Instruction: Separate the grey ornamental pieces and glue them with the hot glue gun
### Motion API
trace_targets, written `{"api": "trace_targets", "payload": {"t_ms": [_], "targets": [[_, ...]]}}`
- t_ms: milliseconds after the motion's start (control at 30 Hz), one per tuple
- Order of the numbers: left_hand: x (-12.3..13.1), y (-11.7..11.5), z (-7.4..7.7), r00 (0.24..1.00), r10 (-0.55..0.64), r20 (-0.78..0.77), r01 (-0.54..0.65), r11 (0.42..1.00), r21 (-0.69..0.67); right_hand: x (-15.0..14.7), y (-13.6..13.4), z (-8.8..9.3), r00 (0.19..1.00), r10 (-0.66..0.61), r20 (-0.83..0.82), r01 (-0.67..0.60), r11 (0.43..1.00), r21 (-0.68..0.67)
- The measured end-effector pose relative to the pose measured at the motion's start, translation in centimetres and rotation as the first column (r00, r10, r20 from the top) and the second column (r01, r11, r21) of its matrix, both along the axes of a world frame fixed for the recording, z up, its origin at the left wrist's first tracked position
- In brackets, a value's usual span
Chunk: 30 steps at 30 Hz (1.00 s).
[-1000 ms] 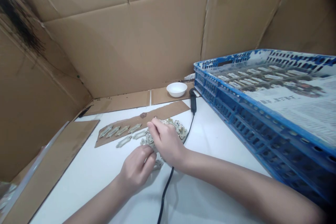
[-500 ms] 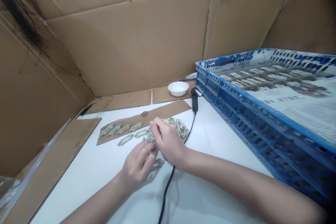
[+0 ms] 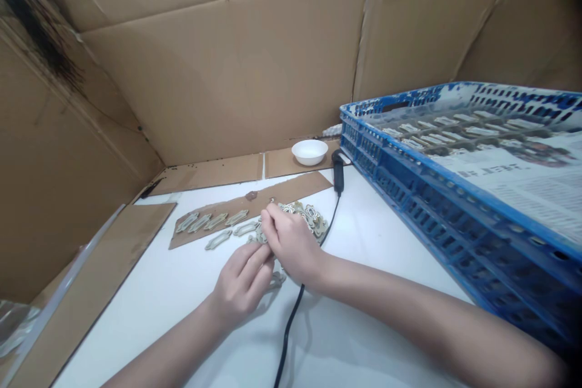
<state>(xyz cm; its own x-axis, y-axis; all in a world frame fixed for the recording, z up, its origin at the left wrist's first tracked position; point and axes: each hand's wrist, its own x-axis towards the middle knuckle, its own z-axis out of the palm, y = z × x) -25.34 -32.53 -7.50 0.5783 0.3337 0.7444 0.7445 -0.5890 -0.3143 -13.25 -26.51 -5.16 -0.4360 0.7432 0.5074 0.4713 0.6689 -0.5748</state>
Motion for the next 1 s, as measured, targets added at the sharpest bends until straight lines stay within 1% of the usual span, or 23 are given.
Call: {"api": "trace_targets", "payload": {"t_ms": [133,300,500,600,667,733,800,833,933,1000], "targets": [[0.0,0.0,0.1,1.000,-0.022,-0.019,0.022,1.000,0.010,0.0,0.1,-0.1,0.997,0.019,0.076,-0.020,1.000,0.006],[0.2,-0.1,0.4,0.997,-0.023,-0.068,0.028,0.997,0.069,-0.1,-0.1,0.2,0.985,0.027,0.168,-0.028,1.000,0.003],[0.1,-0.1,0.4,0.995,0.000,-0.096,0.012,0.993,0.121,0.1,0.3,0.9,0.961,-0.012,0.277,0.009,1.000,0.011],[-0.3,0.0,0.4,0.994,0.026,-0.106,-0.011,0.990,0.137,0.5,1.3,1.1,0.975,-0.047,0.216,0.052,0.998,-0.021],[-0.7,0.1,0.5,0.993,0.055,-0.108,-0.037,0.986,0.161,0.8,2.1,1.3,0.992,-0.060,0.115,0.069,0.995,-0.073],[-1.2,0.2,0.7,0.990,0.090,-0.110,-0.068,0.980,0.190,1.0,2.9,1.3,0.999,-0.037,0.005,0.037,0.987,-0.155],[-1.6,0.3,0.8,0.987,0.123,-0.107,-0.097,0.971,0.219,1.1,3.6,1.3,0.997,0.029,-0.069,-0.046,0.964,-0.260],[-1.8,0.3,0.8,0.985,0.137,-0.104,-0.110,0.966,0.232,1.1,3.8,1.3,0.993,0.069,-0.094,-0.095,0.943,-0.318],[-2.1,0.4,0.8,0.982,0.165,-0.095,-0.137,0.959,0.248,1.0,4.2,1.0,0.970,0.190,-0.152,-0.241,0.844,-0.480],[-2.2,0.5,0.7,0.980,0.178,-0.087,-0.151,0.956,0.254,1.0,4.2,0.8,0.950,0.250,-0.187,-0.312,0.769,-0.557]]}}
